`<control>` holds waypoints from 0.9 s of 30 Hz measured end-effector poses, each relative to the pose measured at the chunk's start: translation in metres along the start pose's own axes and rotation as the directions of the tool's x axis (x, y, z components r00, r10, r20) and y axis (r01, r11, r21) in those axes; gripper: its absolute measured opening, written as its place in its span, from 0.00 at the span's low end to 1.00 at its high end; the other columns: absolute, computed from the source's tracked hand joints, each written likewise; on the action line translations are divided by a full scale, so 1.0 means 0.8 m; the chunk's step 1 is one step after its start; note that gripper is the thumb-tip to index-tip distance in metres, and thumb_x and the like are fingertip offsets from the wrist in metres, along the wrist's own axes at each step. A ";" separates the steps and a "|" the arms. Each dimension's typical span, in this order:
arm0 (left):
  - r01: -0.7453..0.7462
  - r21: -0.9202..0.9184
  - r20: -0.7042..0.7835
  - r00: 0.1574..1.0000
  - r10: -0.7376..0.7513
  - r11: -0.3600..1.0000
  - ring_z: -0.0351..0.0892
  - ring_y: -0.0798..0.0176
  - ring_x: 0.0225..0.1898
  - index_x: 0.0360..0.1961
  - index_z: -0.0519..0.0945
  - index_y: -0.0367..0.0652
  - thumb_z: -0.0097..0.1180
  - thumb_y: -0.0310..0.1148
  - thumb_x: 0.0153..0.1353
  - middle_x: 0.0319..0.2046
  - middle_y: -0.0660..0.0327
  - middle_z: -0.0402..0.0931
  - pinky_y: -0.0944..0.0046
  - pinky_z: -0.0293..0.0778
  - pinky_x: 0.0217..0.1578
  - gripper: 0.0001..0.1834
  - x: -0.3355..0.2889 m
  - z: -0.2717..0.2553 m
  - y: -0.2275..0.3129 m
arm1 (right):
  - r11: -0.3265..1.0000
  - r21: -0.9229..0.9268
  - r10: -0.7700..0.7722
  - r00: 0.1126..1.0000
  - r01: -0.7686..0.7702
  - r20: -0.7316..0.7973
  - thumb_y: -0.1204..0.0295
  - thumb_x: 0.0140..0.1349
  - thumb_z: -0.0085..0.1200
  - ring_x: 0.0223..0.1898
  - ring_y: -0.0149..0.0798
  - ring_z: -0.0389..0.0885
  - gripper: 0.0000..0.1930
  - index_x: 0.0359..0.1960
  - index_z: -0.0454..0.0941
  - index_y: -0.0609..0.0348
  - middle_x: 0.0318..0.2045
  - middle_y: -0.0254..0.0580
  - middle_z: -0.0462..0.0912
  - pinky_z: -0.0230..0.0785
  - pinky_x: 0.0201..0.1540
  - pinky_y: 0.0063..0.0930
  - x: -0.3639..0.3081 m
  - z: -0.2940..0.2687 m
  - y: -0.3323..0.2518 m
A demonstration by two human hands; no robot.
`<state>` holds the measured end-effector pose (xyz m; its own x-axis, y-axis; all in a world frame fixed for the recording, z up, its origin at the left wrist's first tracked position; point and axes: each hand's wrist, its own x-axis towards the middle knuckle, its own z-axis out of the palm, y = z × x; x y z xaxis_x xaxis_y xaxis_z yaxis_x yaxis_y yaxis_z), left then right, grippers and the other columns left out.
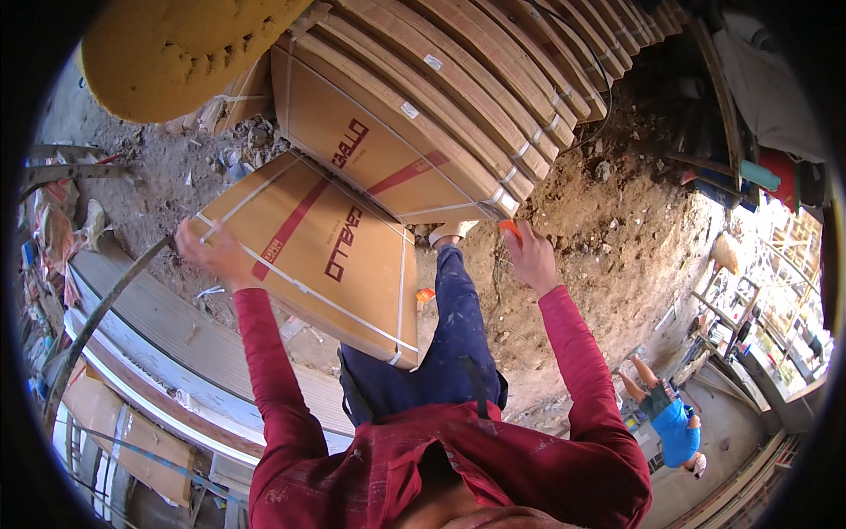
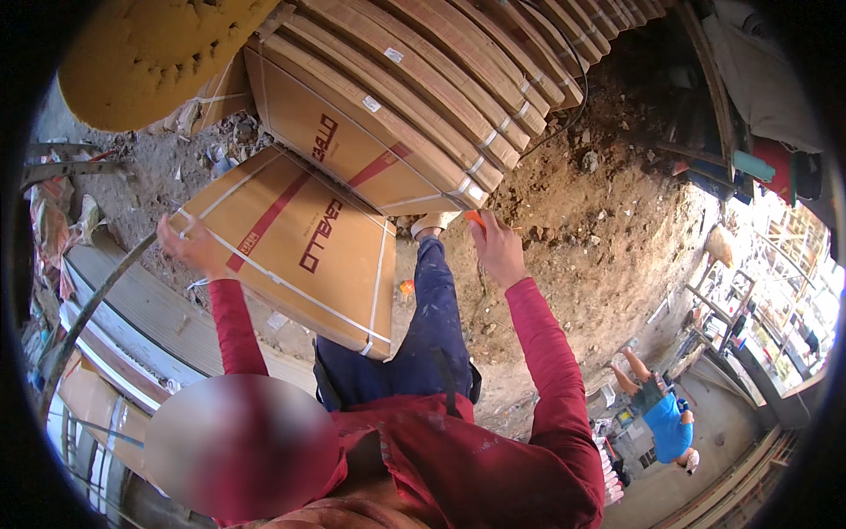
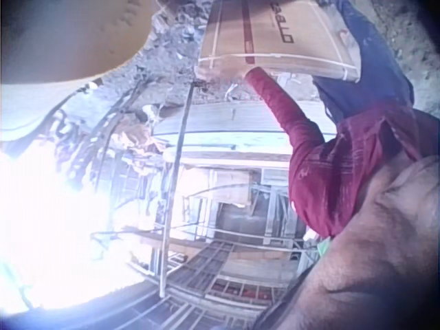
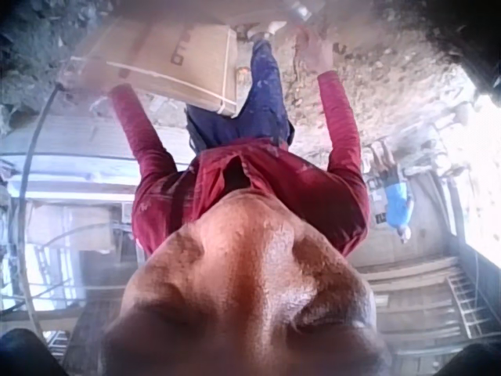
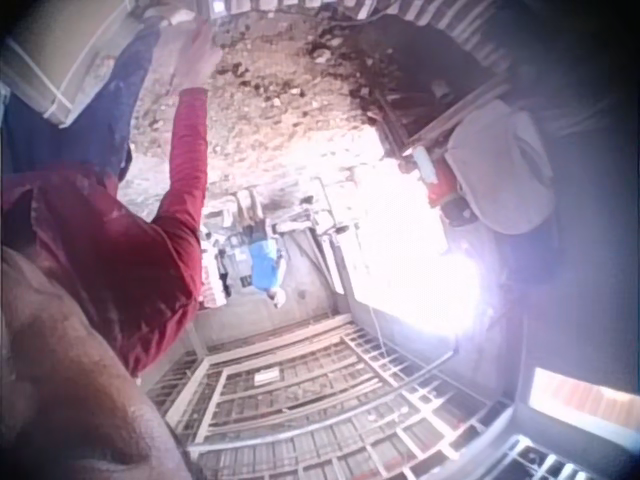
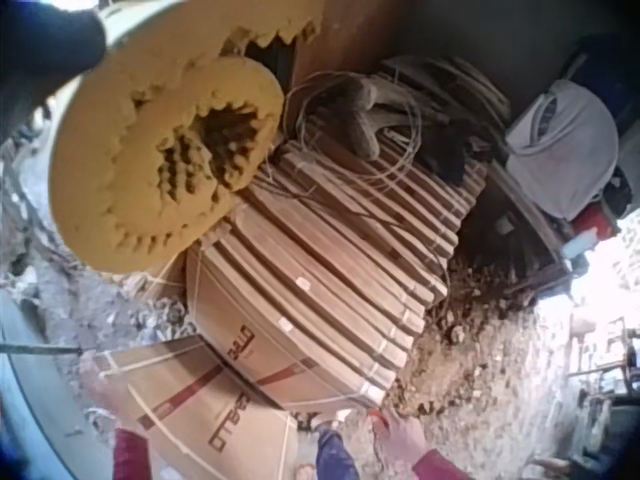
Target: The person uses a utility knife to cut straps and tape on stacked cardboard-wrapped panels. They remove the cardboard packaging and place the panels aside, repeating the process for multiple units in a construction area.
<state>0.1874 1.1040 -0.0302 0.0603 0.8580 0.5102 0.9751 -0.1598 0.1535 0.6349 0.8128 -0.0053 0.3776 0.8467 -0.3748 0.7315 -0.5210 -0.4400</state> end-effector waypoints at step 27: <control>0.507 -0.617 0.642 0.766 0.012 0.602 0.70 0.42 0.45 0.45 0.72 0.34 0.61 0.36 0.56 0.42 0.46 0.70 0.47 0.66 0.44 0.21 -0.322 0.071 0.424 | 0.986 -0.101 -0.124 0.986 0.135 0.115 0.65 0.66 0.51 0.26 0.54 0.83 0.10 0.44 0.73 0.56 0.28 0.51 0.83 0.74 0.25 0.42 0.046 -0.039 -0.004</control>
<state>0.5147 0.8562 -0.1577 0.1950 0.9692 -0.1507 0.4861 0.0379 0.8731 0.6640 0.8488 0.0079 0.2166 0.8865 -0.4089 0.8295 -0.3880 -0.4018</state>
